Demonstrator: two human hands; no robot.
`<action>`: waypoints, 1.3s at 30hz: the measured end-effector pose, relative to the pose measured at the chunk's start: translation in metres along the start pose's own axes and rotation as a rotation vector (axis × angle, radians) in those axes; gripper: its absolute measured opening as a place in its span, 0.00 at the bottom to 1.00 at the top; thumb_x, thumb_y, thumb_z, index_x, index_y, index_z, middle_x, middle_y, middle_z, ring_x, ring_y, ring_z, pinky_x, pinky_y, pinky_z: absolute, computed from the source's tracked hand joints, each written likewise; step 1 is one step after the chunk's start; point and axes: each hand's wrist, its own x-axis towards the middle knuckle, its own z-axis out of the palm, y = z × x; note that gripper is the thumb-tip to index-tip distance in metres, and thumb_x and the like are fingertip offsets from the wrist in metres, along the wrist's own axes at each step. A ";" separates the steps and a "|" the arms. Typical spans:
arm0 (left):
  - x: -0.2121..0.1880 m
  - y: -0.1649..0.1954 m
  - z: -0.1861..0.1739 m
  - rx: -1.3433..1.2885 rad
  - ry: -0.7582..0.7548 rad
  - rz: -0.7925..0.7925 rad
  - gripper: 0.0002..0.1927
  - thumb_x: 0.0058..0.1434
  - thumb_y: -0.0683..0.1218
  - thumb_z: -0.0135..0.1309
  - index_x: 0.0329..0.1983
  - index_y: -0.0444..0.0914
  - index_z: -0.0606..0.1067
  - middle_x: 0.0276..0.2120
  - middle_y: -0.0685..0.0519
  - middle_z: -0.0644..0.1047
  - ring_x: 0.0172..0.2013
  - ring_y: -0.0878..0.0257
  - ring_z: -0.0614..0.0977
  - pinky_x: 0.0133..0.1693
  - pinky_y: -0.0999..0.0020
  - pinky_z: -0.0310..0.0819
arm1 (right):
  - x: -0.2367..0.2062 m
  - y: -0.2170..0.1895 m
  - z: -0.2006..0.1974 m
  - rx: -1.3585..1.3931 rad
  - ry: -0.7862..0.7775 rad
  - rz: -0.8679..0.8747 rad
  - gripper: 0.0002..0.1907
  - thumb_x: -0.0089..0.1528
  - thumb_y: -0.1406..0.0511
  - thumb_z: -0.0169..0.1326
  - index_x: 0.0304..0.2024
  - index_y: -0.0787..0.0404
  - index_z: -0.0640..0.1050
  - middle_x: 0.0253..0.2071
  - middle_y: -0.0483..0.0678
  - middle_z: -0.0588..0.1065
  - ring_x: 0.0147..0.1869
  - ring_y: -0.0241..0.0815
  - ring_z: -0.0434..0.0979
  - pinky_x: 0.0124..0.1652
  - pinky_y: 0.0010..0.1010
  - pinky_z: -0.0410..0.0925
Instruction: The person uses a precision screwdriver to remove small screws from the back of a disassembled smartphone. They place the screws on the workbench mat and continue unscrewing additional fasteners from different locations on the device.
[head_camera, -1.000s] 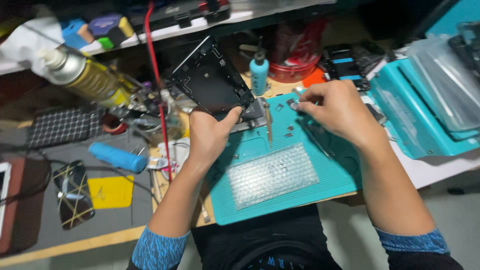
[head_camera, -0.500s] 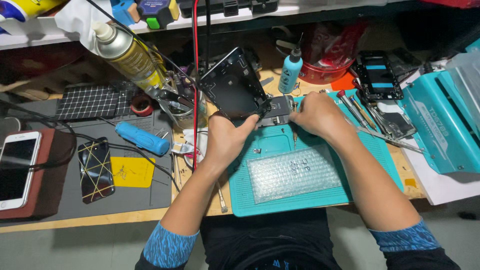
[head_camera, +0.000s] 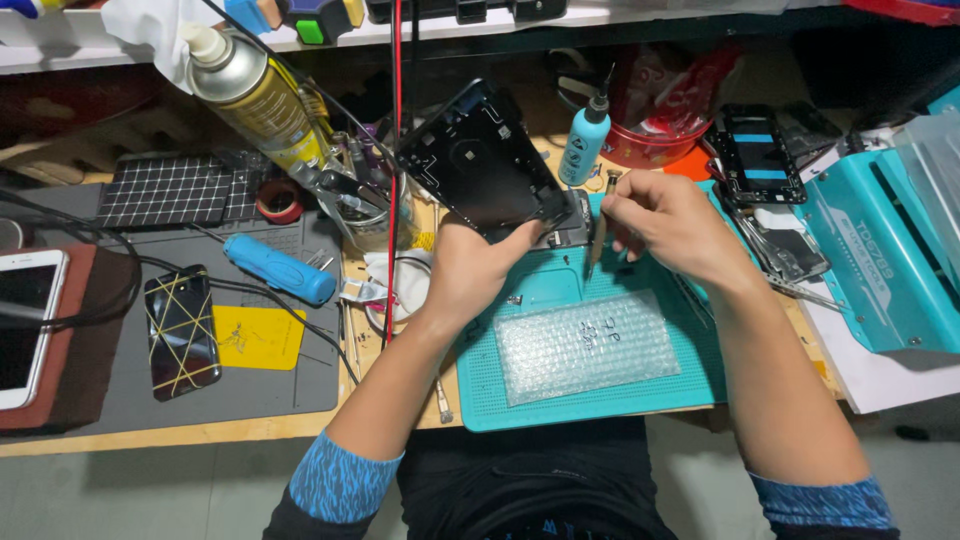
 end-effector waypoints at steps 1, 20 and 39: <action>0.003 -0.002 0.004 -0.029 -0.021 -0.014 0.10 0.61 0.45 0.62 0.40 0.33 0.82 0.32 0.54 0.83 0.33 0.69 0.80 0.38 0.71 0.76 | -0.002 -0.003 0.001 0.035 -0.014 -0.018 0.11 0.68 0.64 0.51 0.35 0.66 0.76 0.26 0.44 0.75 0.27 0.31 0.74 0.27 0.25 0.68; 0.038 -0.021 0.048 -0.468 -0.167 -0.046 0.09 0.64 0.42 0.63 0.43 0.32 0.80 0.36 0.54 0.81 0.35 0.69 0.81 0.37 0.72 0.78 | -0.006 0.002 0.004 0.127 -0.157 -0.153 0.05 0.66 0.70 0.50 0.43 0.65 0.77 0.30 0.45 0.78 0.30 0.33 0.77 0.32 0.25 0.73; 0.039 -0.023 0.068 -0.606 -0.022 -0.133 0.10 0.62 0.40 0.61 0.42 0.28 0.80 0.34 0.50 0.82 0.30 0.66 0.83 0.30 0.72 0.79 | -0.007 0.007 0.011 -0.151 -0.005 -0.115 0.06 0.59 0.69 0.63 0.35 0.67 0.82 0.23 0.43 0.75 0.27 0.29 0.71 0.29 0.24 0.66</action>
